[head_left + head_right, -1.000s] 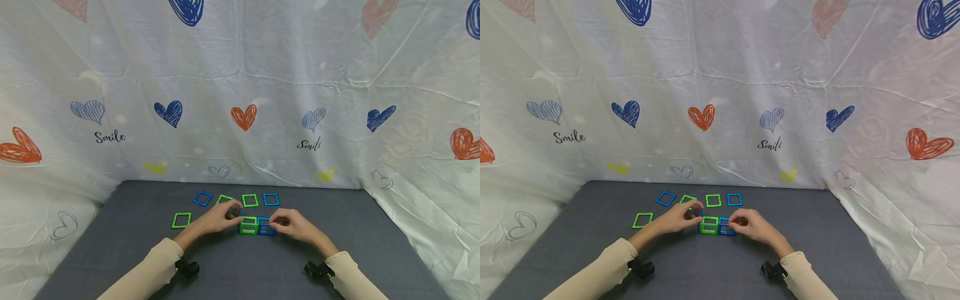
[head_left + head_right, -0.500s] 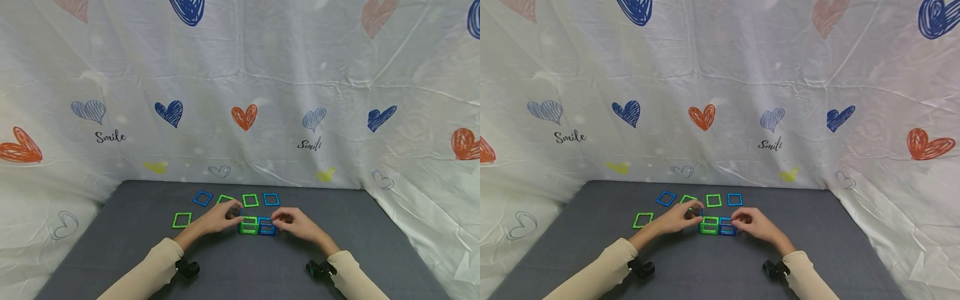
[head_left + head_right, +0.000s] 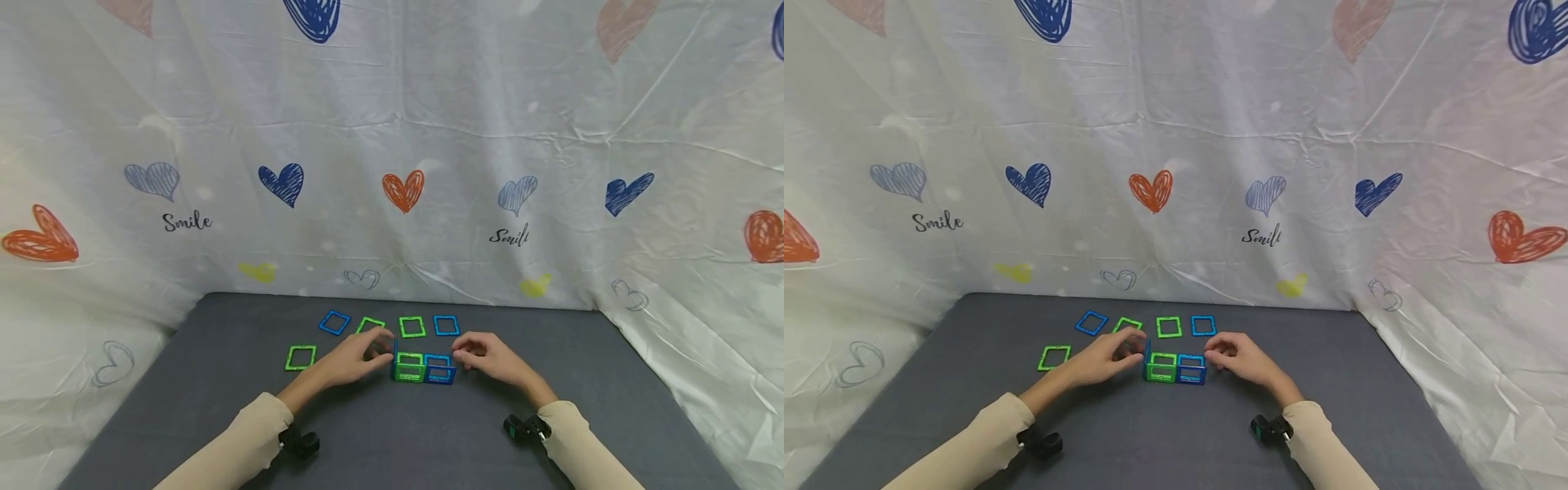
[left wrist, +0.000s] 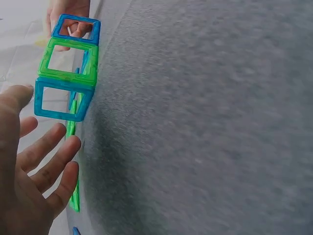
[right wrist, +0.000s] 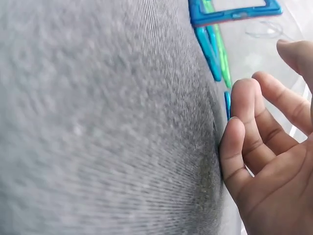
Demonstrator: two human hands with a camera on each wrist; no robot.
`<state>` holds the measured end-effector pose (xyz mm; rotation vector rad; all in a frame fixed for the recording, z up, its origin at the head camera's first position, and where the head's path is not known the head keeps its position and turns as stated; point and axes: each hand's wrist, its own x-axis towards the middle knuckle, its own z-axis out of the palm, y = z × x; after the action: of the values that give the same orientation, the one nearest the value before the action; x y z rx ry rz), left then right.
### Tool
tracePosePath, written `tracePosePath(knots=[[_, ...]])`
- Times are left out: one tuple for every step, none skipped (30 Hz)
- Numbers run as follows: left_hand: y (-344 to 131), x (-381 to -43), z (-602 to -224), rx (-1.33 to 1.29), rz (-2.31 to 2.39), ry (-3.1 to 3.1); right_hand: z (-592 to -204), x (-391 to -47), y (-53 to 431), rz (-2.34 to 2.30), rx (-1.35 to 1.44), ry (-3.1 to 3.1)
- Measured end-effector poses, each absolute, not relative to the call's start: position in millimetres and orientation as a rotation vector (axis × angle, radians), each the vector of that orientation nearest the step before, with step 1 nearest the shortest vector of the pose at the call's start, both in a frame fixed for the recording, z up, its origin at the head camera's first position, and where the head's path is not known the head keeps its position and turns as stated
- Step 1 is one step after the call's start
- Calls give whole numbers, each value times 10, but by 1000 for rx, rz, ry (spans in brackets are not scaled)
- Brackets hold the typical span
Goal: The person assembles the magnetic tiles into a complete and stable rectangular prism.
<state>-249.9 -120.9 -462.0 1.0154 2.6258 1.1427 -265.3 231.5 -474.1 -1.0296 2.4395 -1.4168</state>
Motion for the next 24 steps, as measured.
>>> tracePosePath(knots=[[-1224,-2490,-4629,1026,1132,2630,-4741,-2665,2311,-1393,-1026,2458],[-1240,-2483,-4641,1037,1119,2634,-4733,-2672,2300,-1366,-1026,2475],[-1256,-2473,-4650,1046,1106,2638,-4724,-2681,2287,-1332,-1027,2493],[-1269,-2461,-4660,1055,1100,2642,-4715,-2688,2273,-1299,-1032,2507],[-1280,-2443,-4664,1059,1100,2640,-4708,-2696,2257,-1258,-1038,2525],[-1289,-2428,-4672,1064,1100,2639,-4701,-2704,2241,-1218,-1048,2538],[-1294,-2413,-4681,1068,1103,2637,-4695,-2714,2226,-1179,-1058,2549],[-1297,-2396,-4686,1075,1109,2634,-4684,-2722,2212,-1150,-1070,2551],[-1296,-2376,-4686,1082,1118,2628,-4679,-2733,2202,-1120,-1080,2557],[-1290,-2363,-4689,1090,1130,2621,-4673,-2744,2196,-1096,-1090,2558],[-1283,-2353,-4693,1098,1138,2617,-4664,-2753,2187,-1073,-1093,2558],[-1274,-2348,-4699,1106,1141,2618,-4653,-2761,2181,-1058,-1100,2553],[-1263,-2343,-4702,1111,1146,2619,-4644,-2769,2174,-1045,-1103,2547],[-1255,-2342,-4706,1121,1147,2622,-4635,-2776,2167,-1030,-1105,2546],[-1244,-2342,-4709,1120,1152,2620,-4630,-2780,2161,-1017,-1110,2544],[-1232,-2344,-4713,1117,1155,2621,-4625,-2784,2155,-1007,-1116,2542],[-1220,-2347,-4720,1117,1155,2623,-4624,-2786,2150,-999,-1123,2541],[-1209,-2350,-4725,1106,1153,2627,-4625,-2790,2147,-993,-1131,2542],[-1198,-2354,-4731,1097,1152,2630,-4627,-2791,2145,-989,-1136,2541],[-1190,-2360,-4739,1091,1149,2638,-4631,-2791,2144,-983,-1141,2543],[-1180,-2362,-4741,1076,1149,2644,-4635,-2790,2142,-986,-1151,2539],[-1175,-2365,-4746,1069,1146,2657,-4639,-2789,2141,-985,-1152,2542],[-1171,-2370,-4752,1061,1141,2672,-4646,-2789,2138,-985,-1152,2544],[-1167,-2373,-4757,1050,1136,2689,-4651,-2789,2135,-985,-1152,2547]])
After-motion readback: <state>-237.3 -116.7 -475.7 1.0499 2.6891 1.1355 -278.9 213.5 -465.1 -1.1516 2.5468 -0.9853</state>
